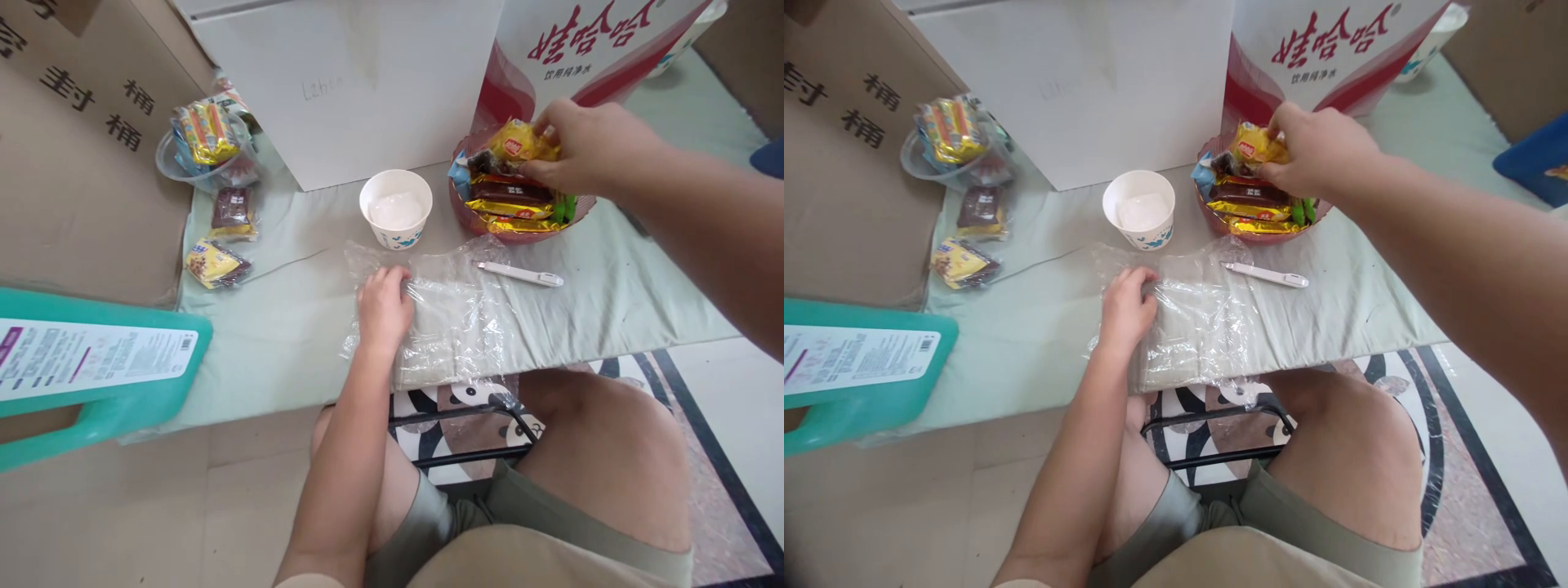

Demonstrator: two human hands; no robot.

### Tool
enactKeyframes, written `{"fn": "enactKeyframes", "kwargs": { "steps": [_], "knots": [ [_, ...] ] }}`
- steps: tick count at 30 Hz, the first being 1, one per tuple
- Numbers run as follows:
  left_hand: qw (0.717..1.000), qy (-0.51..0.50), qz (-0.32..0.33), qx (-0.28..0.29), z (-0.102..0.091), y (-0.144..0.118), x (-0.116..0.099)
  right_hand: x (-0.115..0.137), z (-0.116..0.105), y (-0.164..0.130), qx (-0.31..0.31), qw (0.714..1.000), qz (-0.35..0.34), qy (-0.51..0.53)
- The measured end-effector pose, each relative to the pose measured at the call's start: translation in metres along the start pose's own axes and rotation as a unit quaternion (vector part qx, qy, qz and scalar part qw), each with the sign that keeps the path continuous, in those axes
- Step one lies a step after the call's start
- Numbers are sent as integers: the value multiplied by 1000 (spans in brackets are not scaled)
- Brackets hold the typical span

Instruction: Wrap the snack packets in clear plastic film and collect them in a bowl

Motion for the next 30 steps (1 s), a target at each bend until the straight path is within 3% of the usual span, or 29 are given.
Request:
{"fn": "enactKeyframes", "kwargs": {
  "steps": [2, 4, 6, 7, 8, 11, 13, 15, 16, 20, 25, 30],
  "knots": [
    [1000, 0, 2, 4, 0, 0, -1, 1, 5, 8, -6, 1000, -7, -26],
    [1000, -1, 5, 8, 0, 1, -1, 3, 3, 14, 37, 998, 36, -37],
    [1000, -3, 6, 11, 0, 1, -1, 10, -10, 10, 101, 989, 98, -41],
    [1000, -6, 6, 10, 0, 2, 0, 19, -22, 3, 104, 988, 106, -38],
    [1000, -9, 7, 9, 0, 2, 0, 31, -37, -7, 90, 990, 100, -35],
    [999, -32, 18, 3, 1, 1, 2, 74, -91, -68, -123, 984, 91, 92],
    [998, -50, 26, -1, 1, 1, 2, 110, -102, -121, -152, 970, -13, 189],
    [997, -66, 34, -2, 2, 1, 3, 145, -89, -173, -54, 942, -144, 298],
    [997, -73, 39, -5, 2, 2, 3, 156, -79, -196, -17, 939, -165, 301],
    [991, -107, 70, -34, 0, 2, 3, 165, -42, -249, 55, 959, -130, 246],
    [987, -140, 74, -37, -5, 3, 6, 163, -35, -247, 72, 958, -109, 254],
    [986, -148, 44, -68, -10, 11, 24, 172, -39, -244, 79, 942, -125, 300]
  ]
}}
Point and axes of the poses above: each hand's wrist, its own y-axis towards the middle knuckle, its own z-axis out of the palm, x = y × z, the point moved 5 cm from there along y, towards the middle knuckle, and after that the axes turned 2 degrees about x, right-handed, at the moved point
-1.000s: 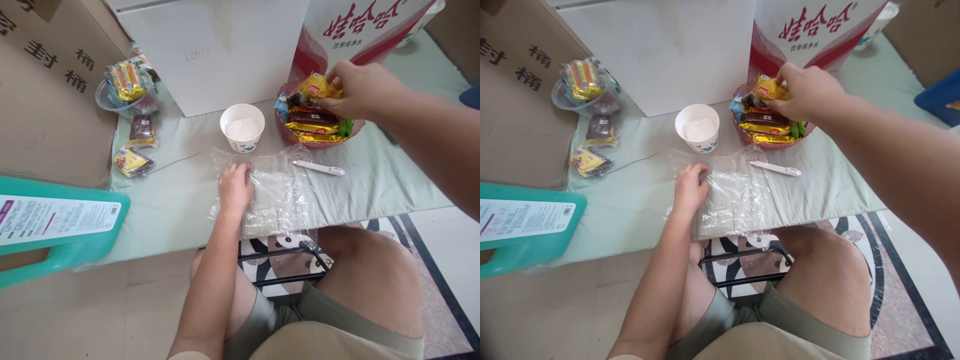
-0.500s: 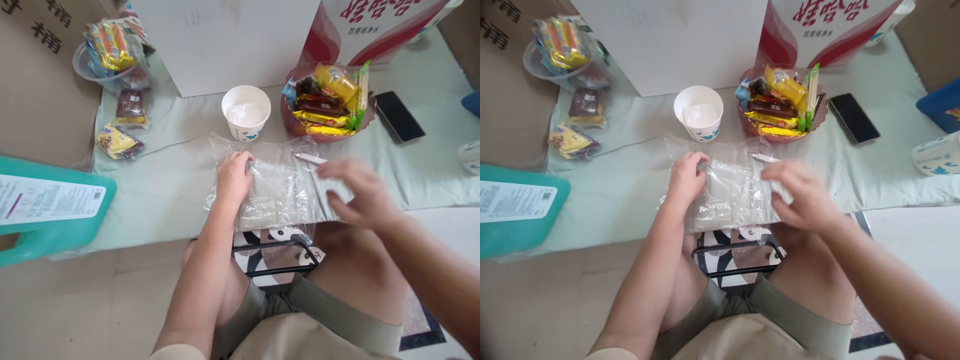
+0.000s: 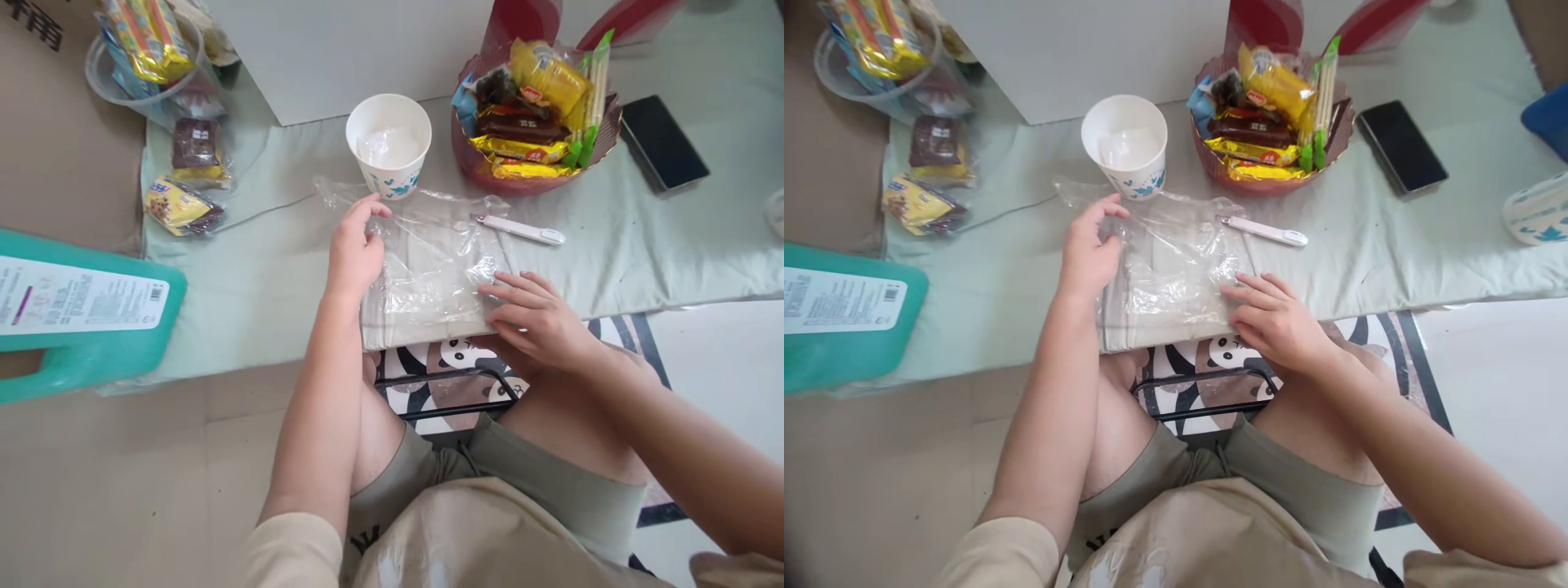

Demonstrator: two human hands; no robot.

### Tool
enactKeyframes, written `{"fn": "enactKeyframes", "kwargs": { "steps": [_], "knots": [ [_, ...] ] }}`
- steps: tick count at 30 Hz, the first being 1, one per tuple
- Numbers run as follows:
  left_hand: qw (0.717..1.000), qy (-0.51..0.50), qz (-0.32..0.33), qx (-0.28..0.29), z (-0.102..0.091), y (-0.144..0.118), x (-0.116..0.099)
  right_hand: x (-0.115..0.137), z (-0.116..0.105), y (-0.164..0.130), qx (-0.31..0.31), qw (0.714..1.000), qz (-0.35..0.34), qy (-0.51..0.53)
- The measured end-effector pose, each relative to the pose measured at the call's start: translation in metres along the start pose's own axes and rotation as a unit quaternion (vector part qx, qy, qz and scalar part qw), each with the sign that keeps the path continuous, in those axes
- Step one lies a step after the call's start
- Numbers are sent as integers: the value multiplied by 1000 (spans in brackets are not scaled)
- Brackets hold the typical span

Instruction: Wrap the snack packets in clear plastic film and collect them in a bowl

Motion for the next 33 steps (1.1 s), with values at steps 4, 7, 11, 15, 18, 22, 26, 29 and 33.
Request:
{"fn": "enactKeyframes", "kwargs": {
  "steps": [4, 7, 11, 15, 18, 22, 26, 29, 33],
  "knots": [
    [998, -52, -5, -46, -7, 5, 7, 12, -14, -10, -47, 996, 22, 78],
    [993, -100, 17, -65, -19, -7, -9, 15, -28, -8, -97, 981, 61, 159],
    [991, -85, 89, 45, -25, -48, -39, -2, -28, 11, -167, 941, 147, 257],
    [972, 43, 127, 192, -10, -82, -36, -22, -8, 32, -234, 907, 191, 293],
    [981, 74, 101, 148, -13, -82, -16, -21, 3, 42, -233, 903, 176, 314],
    [998, -2, 47, 45, -28, -67, 1, -17, 6, 44, -188, 905, 133, 358],
    [995, -91, -13, -26, -32, -56, 7, -20, 4, 39, -136, 924, 92, 346],
    [990, -129, -32, -35, -29, -51, 6, -26, 3, 35, -125, 933, 130, 311],
    [987, -150, -50, -17, -25, -47, 8, -31, 1, 34, -170, 910, 209, 315]
  ]
}}
Point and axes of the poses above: each hand's wrist, its own y-axis towards the middle knuckle, its own z-axis out of the palm, x = y × z, the point moved 5 cm from there along y, towards the middle knuckle, and after that the axes turned 2 degrees about x, right-handed, at the moved point
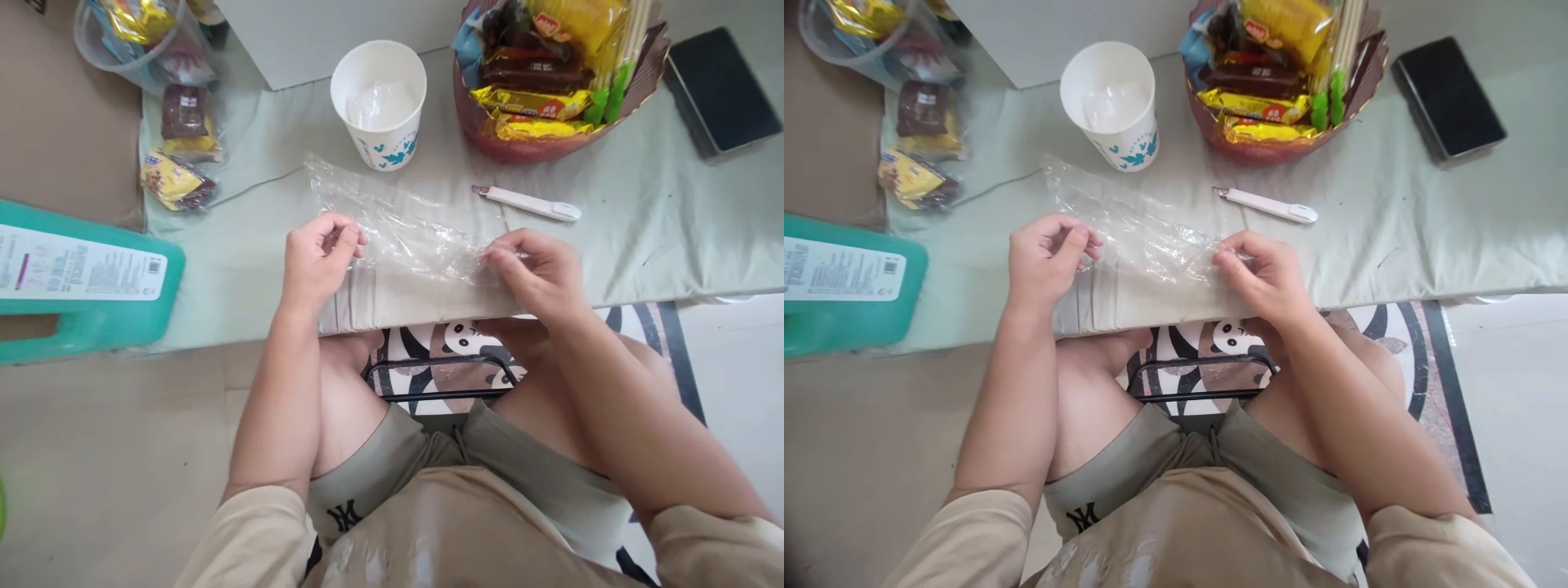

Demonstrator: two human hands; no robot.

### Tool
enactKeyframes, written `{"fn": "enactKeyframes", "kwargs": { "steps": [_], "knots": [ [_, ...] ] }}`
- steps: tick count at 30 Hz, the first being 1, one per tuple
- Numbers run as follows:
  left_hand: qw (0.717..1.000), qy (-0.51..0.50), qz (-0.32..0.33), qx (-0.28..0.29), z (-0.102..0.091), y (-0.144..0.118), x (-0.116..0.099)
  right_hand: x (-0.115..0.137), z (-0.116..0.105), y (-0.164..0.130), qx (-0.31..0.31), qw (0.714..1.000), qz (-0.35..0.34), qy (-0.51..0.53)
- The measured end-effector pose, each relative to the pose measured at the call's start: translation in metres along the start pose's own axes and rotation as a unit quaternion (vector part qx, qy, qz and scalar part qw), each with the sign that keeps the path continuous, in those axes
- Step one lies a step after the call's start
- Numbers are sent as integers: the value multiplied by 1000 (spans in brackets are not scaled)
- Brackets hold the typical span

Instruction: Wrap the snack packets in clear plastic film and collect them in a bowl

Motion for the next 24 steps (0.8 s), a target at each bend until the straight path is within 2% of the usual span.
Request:
{"fn": "enactKeyframes", "kwargs": {
  "steps": [4, 7, 12, 18, 24],
  "knots": [
    [1000, -27, -13, 8, -2, 3, 6, -5, 3, 4, -56, 990, 19, 128],
    [999, -44, -19, 23, -3, 4, 10, -14, 6, 7, -64, 980, 34, 183],
    [999, -35, -9, 23, -7, 2, 11, -24, 2, 9, -72, 983, 57, 159],
    [998, -49, -20, 18, -10, -1, 8, -27, -2, 10, -100, 981, 41, 159],
    [995, -58, -51, 56, -5, -1, 5, -19, -3, 9, -143, 978, 20, 148]
  ]
}}
Point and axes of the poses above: each hand's wrist, its own y-axis towards the middle knuckle, its own z-axis out of the palm, x = y × z, the point moved 5 cm from there along y, towards the middle knuckle, and after that the axes turned 2 degrees about x, right-handed, at the moved point
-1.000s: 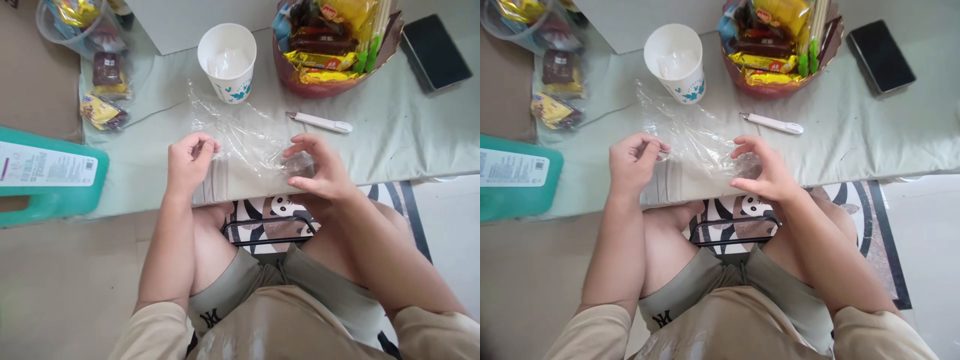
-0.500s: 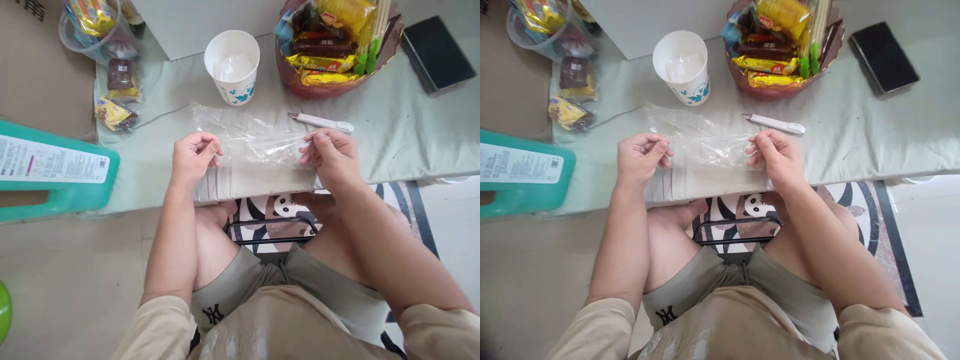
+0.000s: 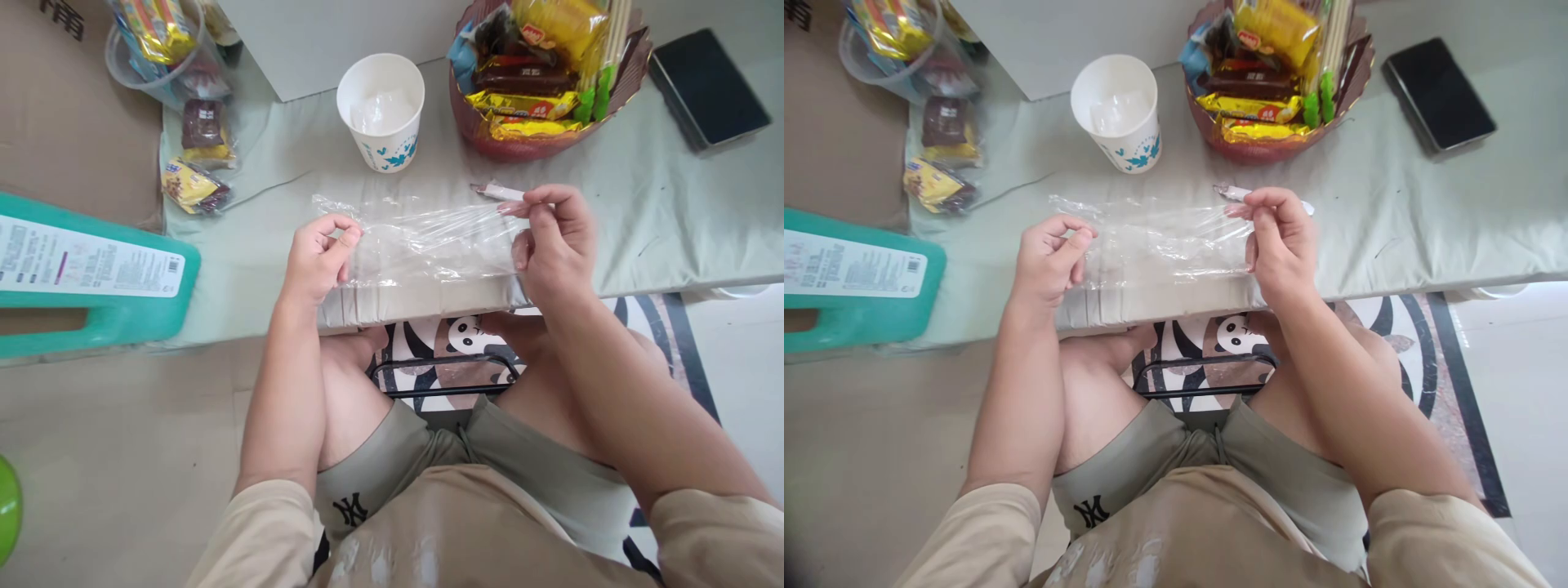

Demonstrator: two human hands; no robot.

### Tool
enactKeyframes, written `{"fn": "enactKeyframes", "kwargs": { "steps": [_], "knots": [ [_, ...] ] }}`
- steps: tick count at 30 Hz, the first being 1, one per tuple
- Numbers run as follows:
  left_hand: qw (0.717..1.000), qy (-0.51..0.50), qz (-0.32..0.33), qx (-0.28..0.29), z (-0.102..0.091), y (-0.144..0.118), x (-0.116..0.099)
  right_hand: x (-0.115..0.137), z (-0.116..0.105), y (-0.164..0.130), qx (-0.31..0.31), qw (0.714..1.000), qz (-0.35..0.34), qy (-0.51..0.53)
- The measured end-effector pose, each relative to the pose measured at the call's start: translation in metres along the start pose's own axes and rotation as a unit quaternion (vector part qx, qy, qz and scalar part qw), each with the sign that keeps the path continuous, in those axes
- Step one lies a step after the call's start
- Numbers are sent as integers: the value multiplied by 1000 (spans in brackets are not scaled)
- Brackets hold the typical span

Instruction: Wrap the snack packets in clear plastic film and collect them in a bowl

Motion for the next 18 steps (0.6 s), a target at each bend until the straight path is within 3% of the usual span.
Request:
{"fn": "enactKeyframes", "kwargs": {
  "steps": [5, 8, 13, 18],
  "knots": [
    [1000, -16, -3, 9, 0, 4, 5, 3, -8, 2, -52, 998, -12, -16],
    [999, -28, 20, 11, -1, 7, 8, -2, -12, 1, -72, 997, 3, 33],
    [996, -66, 62, -14, -5, 7, 9, -6, -5, -4, -21, 996, 41, 78],
    [994, -93, 57, -15, -5, 6, 8, 11, -4, -7, -4, 1000, 3, 26]
  ]
}}
Point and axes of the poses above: each hand's wrist, its own y-axis towards the middle knuckle, its own z-axis out of the palm, x = y × z, the point moved 5 cm from there along y, towards the middle knuckle, and after that the axes turned 2 degrees about x, right-handed, at the moved point
